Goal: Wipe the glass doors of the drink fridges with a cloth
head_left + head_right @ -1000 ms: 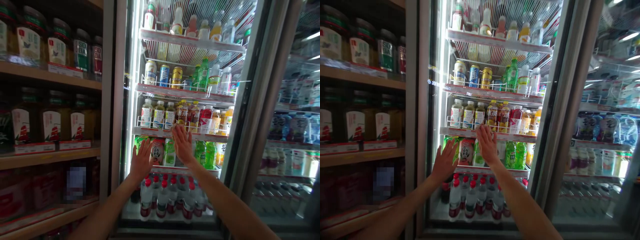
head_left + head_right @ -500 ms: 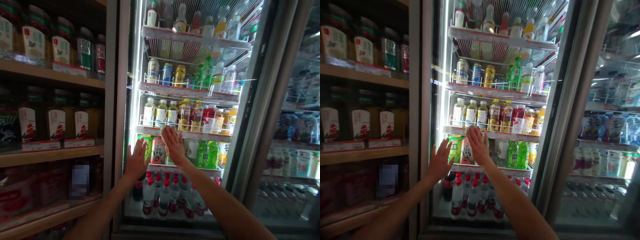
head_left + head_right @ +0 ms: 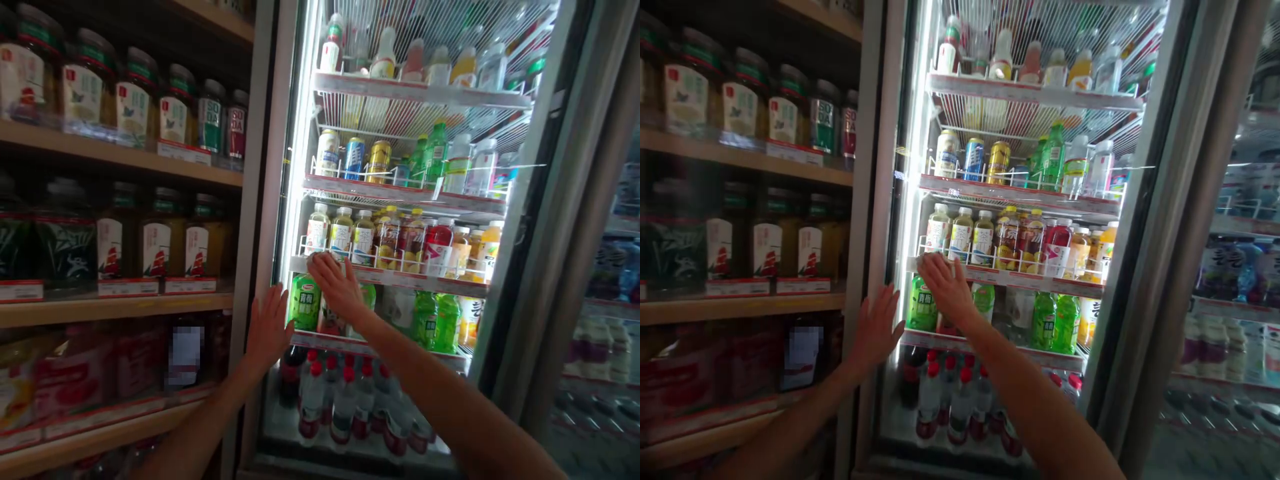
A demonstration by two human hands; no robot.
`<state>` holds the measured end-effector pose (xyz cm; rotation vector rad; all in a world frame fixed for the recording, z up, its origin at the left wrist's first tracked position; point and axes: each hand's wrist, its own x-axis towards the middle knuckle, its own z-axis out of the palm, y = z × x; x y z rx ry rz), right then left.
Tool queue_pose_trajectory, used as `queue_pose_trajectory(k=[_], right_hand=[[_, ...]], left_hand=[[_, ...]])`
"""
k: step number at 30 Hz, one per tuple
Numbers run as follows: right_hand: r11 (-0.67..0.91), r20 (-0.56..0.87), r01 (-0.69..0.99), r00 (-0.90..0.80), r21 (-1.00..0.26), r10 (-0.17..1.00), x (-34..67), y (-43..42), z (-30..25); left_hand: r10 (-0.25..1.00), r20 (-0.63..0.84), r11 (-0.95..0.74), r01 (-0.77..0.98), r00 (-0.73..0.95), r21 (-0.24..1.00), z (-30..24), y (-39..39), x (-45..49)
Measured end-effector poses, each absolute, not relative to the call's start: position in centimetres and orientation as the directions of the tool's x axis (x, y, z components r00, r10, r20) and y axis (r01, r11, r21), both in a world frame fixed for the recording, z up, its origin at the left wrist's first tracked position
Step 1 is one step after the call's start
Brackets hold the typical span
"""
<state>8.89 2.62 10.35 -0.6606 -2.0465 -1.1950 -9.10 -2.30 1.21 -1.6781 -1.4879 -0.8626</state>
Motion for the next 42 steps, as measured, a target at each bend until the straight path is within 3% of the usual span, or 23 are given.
queue_pose_trajectory(k=[4,8,14,19,24,28,33,37,42], right_hand=[[0.464,0.815,0.771,-0.557,0.437,0.158,7.0,2.9,12.6],[0.518,0.681,0.63,-0.723,0.579,0.118,5.7,2.7,12.7],[0.515,0.752,0.711,-0.635,0.479,0.176,4.2,2.3,14.2],[0.556,0.611,0.561,-0.783,0.613,0.117,4.0,2.0,14.0],[0.5,0.742,0.714,-0.643,0.49,0.192,4.9,2.1,15.0],[0.503,0.7,0.652,-0.704,0.567,0.124,6.6,2.5,15.5],[0.446,0.848,0.802,-0.507,0.398,0.156,9.0,2.8,16.0],[0.434,0.788,0.743,-0.606,0.509,0.113,11.0,2.9,15.6],[0.355,0.881,0.846,-0.46,0.399,0.107,13.1,3.0,15.8]], left_hand=[[0.503,0.856,-0.047,0.993,0.115,-0.106,0.8,-2.4,-9.8],[0.484,0.869,-0.027,0.995,0.1,-0.1,0.6,-2.3,-10.6],[0.445,0.891,-0.005,0.996,0.085,-0.092,1.1,-2.4,-11.5],[0.443,0.891,0.012,0.994,0.096,-0.113,2.0,-2.7,-11.7],[0.452,0.89,0.02,0.997,0.054,-0.071,3.4,-2.8,-11.8],[0.435,0.897,-0.02,0.997,0.072,-0.071,5.2,-2.5,-11.2],[0.402,0.911,-0.08,0.995,0.092,-0.065,8.2,-2.1,-10.0],[0.39,0.912,-0.108,0.99,0.127,-0.091,10.3,-1.9,-9.0],[0.38,0.918,-0.126,0.989,0.115,-0.072,12.0,-1.4,-8.1]])
